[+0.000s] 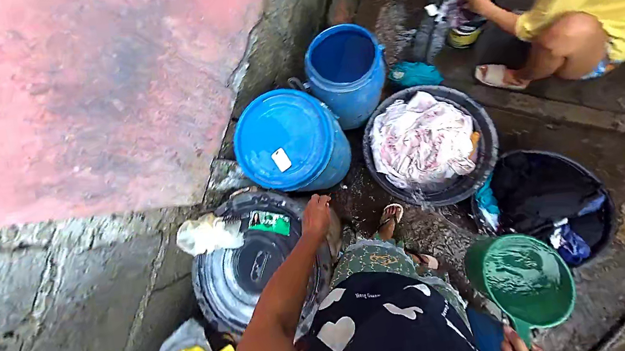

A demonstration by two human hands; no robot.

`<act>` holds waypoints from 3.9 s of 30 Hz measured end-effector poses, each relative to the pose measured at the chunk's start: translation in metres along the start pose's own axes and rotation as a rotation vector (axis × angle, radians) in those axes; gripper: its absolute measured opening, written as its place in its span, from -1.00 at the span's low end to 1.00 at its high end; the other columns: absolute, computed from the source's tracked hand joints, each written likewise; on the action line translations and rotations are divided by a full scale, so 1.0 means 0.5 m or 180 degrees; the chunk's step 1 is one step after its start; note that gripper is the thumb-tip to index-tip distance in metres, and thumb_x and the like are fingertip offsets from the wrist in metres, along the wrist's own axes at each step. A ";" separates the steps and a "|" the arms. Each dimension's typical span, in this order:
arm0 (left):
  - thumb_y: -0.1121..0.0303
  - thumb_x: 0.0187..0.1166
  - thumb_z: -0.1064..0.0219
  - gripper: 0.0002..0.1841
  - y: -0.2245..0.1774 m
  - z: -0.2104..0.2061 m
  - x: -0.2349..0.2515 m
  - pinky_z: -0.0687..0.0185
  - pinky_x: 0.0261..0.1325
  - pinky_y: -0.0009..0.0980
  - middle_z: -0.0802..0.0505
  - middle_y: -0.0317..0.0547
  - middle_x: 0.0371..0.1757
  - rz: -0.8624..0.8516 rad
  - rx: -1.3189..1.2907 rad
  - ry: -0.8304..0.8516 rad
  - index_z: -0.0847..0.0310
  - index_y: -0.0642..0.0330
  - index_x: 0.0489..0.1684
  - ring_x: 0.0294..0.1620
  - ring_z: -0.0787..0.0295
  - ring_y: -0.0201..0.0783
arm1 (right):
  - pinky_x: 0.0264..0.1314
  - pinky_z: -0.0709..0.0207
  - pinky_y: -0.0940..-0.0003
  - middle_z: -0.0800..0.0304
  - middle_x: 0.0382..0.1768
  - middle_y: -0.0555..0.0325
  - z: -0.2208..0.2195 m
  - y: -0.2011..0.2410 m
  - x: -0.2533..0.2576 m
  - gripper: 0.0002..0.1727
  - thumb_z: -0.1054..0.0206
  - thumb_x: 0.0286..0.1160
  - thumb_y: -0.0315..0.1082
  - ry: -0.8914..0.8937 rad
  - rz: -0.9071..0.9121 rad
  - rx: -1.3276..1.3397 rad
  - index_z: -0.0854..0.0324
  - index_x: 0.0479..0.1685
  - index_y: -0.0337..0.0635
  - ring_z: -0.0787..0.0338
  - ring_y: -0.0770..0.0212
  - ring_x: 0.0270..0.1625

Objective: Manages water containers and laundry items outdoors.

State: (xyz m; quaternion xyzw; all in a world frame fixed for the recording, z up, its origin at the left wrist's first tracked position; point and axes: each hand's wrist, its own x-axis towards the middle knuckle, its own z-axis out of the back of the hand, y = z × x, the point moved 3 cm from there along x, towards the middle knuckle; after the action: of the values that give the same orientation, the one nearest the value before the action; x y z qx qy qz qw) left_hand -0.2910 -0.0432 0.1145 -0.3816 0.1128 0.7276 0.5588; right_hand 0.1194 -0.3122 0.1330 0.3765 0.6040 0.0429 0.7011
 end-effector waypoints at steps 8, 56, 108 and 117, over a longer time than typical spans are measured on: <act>0.39 0.79 -0.03 -0.60 0.182 -0.103 -0.179 -0.39 0.64 0.08 -0.59 0.36 0.54 0.0934 -0.0991 -0.0899 -0.56 0.36 0.47 0.60 -0.51 0.25 | -0.93 -0.27 0.58 -0.31 -0.91 0.42 -0.095 0.114 0.248 -0.60 0.07 0.92 -0.25 0.0510 -0.0326 -0.1139 -0.39 -0.44 -0.11 -0.26 0.51 -0.95; 0.58 0.70 -0.11 -0.62 0.296 0.225 -0.047 -0.73 0.23 0.08 -0.73 0.40 0.33 0.0894 -0.3578 -0.2194 -0.51 0.43 0.45 0.10 -0.83 0.16 | -0.83 -0.24 0.63 -0.30 -0.82 0.38 -0.414 0.266 0.396 -0.61 0.01 0.91 -0.22 0.0167 -0.0764 -0.2053 -0.37 -0.44 -0.11 -0.27 0.52 -0.87; -0.12 0.56 -0.45 0.08 0.326 0.023 0.021 -0.23 0.69 0.20 -0.16 0.49 0.81 0.3489 -0.2631 -0.1483 0.13 0.40 0.87 0.82 -0.13 0.33 | 0.45 -0.50 -0.14 -0.61 0.37 -0.51 -0.458 0.295 0.429 -0.54 -0.16 0.74 -0.37 -0.0110 -0.0342 -0.5544 -0.43 0.42 -0.62 -0.70 -0.29 0.40; 0.19 0.54 -0.54 -0.29 0.355 0.003 0.015 -0.29 0.70 0.07 -0.35 0.47 0.71 0.3484 -0.3064 -0.1400 -0.37 0.40 0.60 0.76 -0.26 0.27 | 0.35 -0.53 -0.11 -0.68 0.26 -0.46 -0.455 0.292 0.423 -0.60 -0.14 0.76 -0.36 -0.0079 -0.0421 -0.5561 -0.52 0.32 -0.57 -0.75 -0.23 0.27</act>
State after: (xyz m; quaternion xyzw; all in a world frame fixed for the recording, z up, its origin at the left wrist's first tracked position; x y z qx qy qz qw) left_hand -0.4519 -0.0990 0.0640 -0.3190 -0.1578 0.9291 -0.1002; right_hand 0.0334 0.0089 0.0483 -0.3306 0.3680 0.4454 0.7462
